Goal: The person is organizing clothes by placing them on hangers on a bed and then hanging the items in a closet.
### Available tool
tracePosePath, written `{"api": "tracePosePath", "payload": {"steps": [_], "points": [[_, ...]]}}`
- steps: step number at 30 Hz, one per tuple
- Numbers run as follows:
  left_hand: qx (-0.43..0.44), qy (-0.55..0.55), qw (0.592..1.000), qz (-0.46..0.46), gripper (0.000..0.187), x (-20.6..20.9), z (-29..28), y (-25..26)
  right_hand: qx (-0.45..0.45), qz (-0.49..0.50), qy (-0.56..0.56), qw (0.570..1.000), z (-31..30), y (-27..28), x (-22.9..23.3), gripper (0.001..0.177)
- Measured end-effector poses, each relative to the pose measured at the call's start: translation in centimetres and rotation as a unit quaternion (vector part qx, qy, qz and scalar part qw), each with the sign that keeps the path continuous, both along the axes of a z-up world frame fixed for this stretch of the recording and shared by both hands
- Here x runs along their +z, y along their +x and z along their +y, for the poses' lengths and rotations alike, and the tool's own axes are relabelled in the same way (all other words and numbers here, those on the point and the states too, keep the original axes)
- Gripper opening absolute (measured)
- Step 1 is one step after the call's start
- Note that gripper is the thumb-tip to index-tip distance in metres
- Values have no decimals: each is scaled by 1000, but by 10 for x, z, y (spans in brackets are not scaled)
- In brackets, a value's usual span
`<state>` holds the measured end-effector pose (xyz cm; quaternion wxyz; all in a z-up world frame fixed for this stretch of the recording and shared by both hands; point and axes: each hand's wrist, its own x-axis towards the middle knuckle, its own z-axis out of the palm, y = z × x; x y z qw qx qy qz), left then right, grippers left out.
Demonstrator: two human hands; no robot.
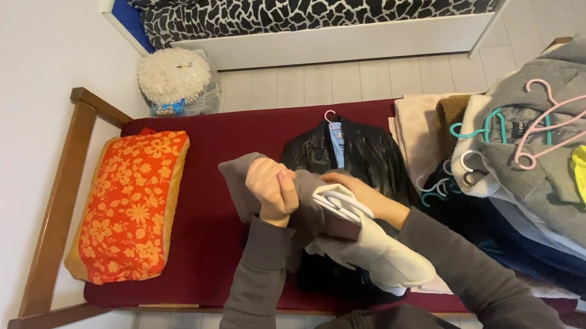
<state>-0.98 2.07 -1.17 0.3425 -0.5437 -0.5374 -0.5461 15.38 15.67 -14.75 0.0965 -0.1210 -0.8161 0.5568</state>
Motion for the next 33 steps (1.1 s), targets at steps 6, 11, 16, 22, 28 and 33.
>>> {"api": "tracePosePath", "payload": {"steps": [6,11,16,22,28,33], "points": [[-3,-15,1000,16,43,0,1,15,-208,-120,312,919,4,-26,-46,47],[0,-11,1000,22,44,0,5,19,-320,-133,236,908,27,-22,-33,46],[24,-16,999,33,43,2,2,19,-412,-89,260,868,75,5,-45,39],[72,0,997,28,41,7,-2,1,-436,-53,353,826,116,63,-4,29],[150,15,988,39,40,11,-2,-23,-442,54,327,834,166,108,38,44],[224,37,972,52,39,22,6,-21,-475,245,399,745,137,133,148,17]]}}
